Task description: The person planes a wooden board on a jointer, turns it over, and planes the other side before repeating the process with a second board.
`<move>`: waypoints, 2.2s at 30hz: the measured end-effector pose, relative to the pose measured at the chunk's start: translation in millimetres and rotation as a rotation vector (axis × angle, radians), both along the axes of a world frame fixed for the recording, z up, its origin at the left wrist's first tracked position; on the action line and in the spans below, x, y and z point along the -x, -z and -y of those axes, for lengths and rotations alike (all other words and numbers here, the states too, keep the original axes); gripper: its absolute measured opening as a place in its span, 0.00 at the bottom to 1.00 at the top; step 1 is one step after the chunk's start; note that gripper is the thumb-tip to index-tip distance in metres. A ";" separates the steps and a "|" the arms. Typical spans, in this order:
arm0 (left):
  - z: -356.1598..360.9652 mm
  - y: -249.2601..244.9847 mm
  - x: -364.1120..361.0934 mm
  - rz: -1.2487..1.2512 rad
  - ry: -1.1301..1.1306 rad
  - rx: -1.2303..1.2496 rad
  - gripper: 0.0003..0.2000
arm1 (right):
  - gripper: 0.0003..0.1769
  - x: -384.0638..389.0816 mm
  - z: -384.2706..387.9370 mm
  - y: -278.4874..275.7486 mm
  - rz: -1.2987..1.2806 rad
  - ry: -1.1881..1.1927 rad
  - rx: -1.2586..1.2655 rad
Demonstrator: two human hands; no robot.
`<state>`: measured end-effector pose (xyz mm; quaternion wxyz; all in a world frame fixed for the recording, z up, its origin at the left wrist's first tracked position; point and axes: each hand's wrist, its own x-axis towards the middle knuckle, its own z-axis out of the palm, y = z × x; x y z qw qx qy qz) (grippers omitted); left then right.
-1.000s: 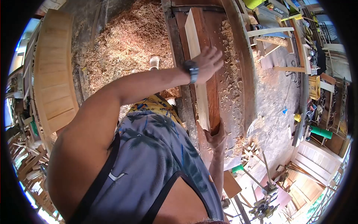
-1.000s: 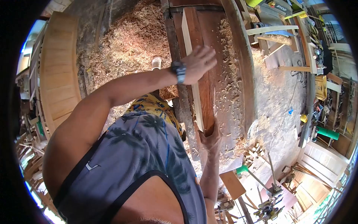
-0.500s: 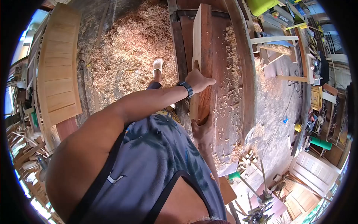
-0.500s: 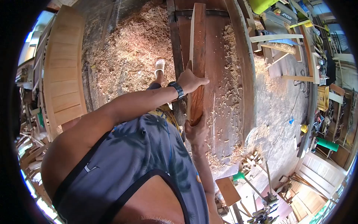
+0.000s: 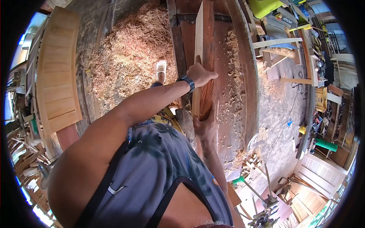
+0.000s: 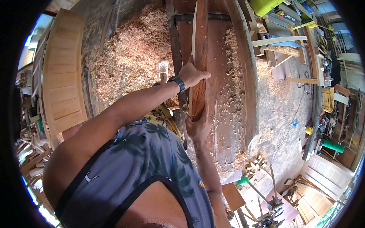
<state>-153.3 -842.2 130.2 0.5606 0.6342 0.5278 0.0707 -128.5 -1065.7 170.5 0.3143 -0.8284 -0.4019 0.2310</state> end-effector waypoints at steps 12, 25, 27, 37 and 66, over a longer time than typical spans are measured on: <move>-34.8 1.8 -6.2 0.047 -0.031 -0.021 0.50 | 0.50 -2.2 -37.9 1.0 0.101 0.006 -0.063; -63.0 -10.3 -15.7 0.008 -0.006 -0.076 0.58 | 0.50 -9.5 -65.7 2.6 0.113 0.003 -0.078; -68.5 -3.0 -17.3 0.009 -0.004 -0.100 0.62 | 0.51 -10.8 -70.7 2.7 0.116 0.005 -0.068; -106.6 -10.3 -27.8 -0.018 0.002 -0.014 0.43 | 0.51 -21.3 -104.4 4.9 0.072 0.033 0.041; -298.6 32.6 -79.8 0.044 -0.057 -0.177 0.48 | 0.47 -69.1 -294.8 7.4 0.051 0.029 -0.063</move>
